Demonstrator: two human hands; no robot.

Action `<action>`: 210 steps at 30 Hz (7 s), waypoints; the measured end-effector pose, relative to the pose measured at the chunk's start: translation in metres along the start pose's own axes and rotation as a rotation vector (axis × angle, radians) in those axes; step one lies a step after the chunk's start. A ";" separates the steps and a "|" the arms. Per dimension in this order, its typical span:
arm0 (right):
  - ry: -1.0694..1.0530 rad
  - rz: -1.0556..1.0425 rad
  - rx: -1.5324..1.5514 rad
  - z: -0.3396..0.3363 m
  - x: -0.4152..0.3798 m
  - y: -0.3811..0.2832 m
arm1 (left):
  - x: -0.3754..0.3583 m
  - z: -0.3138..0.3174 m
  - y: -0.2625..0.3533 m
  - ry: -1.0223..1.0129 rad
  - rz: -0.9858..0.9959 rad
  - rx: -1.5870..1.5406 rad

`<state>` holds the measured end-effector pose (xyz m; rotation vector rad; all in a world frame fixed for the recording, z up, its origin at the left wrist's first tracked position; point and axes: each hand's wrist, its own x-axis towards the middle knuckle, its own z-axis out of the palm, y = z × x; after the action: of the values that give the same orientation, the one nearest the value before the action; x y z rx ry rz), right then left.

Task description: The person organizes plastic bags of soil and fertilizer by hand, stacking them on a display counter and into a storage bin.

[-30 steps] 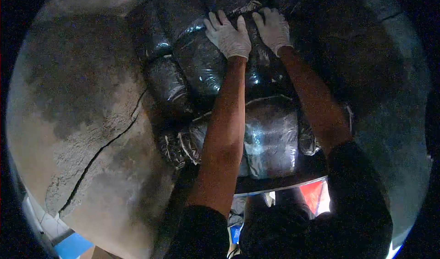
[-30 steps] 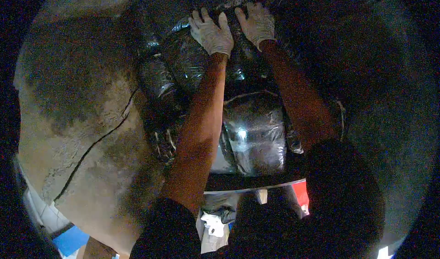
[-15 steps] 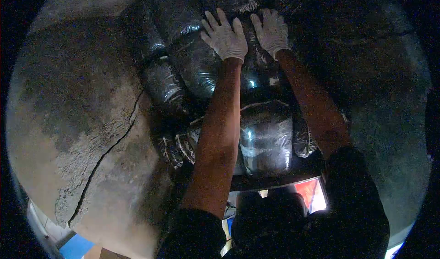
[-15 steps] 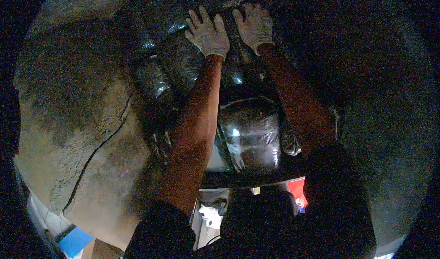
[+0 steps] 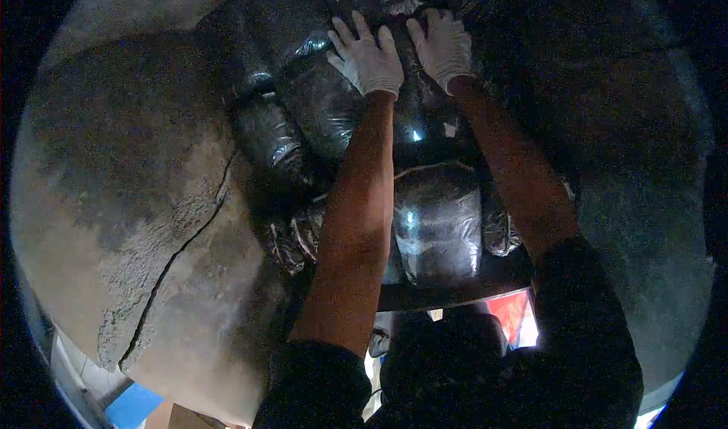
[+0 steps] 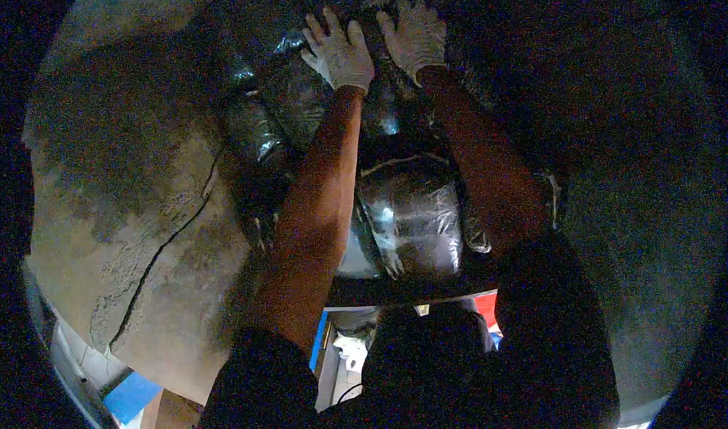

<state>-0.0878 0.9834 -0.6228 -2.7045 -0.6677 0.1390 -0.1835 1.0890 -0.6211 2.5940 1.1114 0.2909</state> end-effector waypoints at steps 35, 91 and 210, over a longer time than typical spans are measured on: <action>-0.013 0.151 0.024 -0.008 -0.017 -0.025 | 0.003 0.002 -0.001 0.095 -0.034 -0.039; -0.200 -0.413 0.130 -0.237 -0.489 -0.051 | -0.602 -0.403 -0.095 -0.321 0.129 -0.807; 0.352 -1.336 -0.040 -1.059 -0.220 0.598 | -0.567 -0.540 0.720 0.249 0.215 -0.645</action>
<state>0.1629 0.0560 0.1546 -1.6942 -2.0903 -0.6469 -0.2493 0.3095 0.1001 2.1196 0.6507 0.8797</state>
